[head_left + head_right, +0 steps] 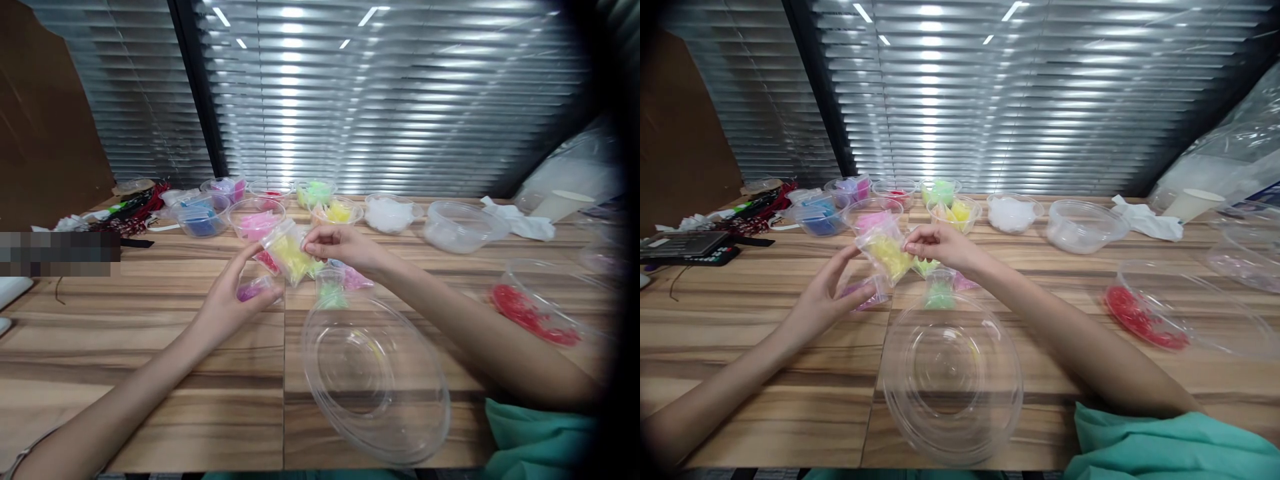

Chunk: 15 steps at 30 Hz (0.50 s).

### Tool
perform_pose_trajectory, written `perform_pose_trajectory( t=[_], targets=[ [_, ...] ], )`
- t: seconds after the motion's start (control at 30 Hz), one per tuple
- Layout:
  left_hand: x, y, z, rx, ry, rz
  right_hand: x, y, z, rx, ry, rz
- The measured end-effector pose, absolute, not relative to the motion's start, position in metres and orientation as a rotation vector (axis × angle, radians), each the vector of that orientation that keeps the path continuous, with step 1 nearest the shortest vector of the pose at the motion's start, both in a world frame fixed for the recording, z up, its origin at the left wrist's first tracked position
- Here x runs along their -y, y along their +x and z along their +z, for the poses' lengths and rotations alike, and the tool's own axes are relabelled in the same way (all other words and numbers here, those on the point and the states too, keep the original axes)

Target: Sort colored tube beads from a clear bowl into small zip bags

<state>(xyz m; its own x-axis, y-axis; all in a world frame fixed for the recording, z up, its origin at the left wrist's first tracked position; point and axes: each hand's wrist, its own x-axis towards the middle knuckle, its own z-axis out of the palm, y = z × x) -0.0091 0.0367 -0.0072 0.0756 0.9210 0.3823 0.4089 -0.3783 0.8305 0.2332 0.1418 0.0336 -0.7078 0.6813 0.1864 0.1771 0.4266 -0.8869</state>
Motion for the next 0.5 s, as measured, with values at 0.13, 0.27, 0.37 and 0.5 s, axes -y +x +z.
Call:
perform_pose_trajectory(
  t=[0.13, 0.27, 0.37, 0.5],
  targets=[
    [-0.030, -0.006, -0.006, -0.858, 1.583, 1.289, -0.120, 0.228, 0.051, 2.218, -0.558, 1.390],
    [-0.023, -0.009, -0.001, -0.698, 1.502, 1.233, -0.104, 0.225, 0.060, 2.318, -0.470, 1.400],
    [-0.019, -0.012, 0.002, -0.702, 1.484, 1.180, -0.098, 0.223, 0.061, 2.399, -0.478, 1.336],
    [-0.018, -0.018, 0.002, -0.779, 1.423, 1.268, -0.093, 0.228, 0.072, 2.436, -0.556, 1.117]
  ],
)
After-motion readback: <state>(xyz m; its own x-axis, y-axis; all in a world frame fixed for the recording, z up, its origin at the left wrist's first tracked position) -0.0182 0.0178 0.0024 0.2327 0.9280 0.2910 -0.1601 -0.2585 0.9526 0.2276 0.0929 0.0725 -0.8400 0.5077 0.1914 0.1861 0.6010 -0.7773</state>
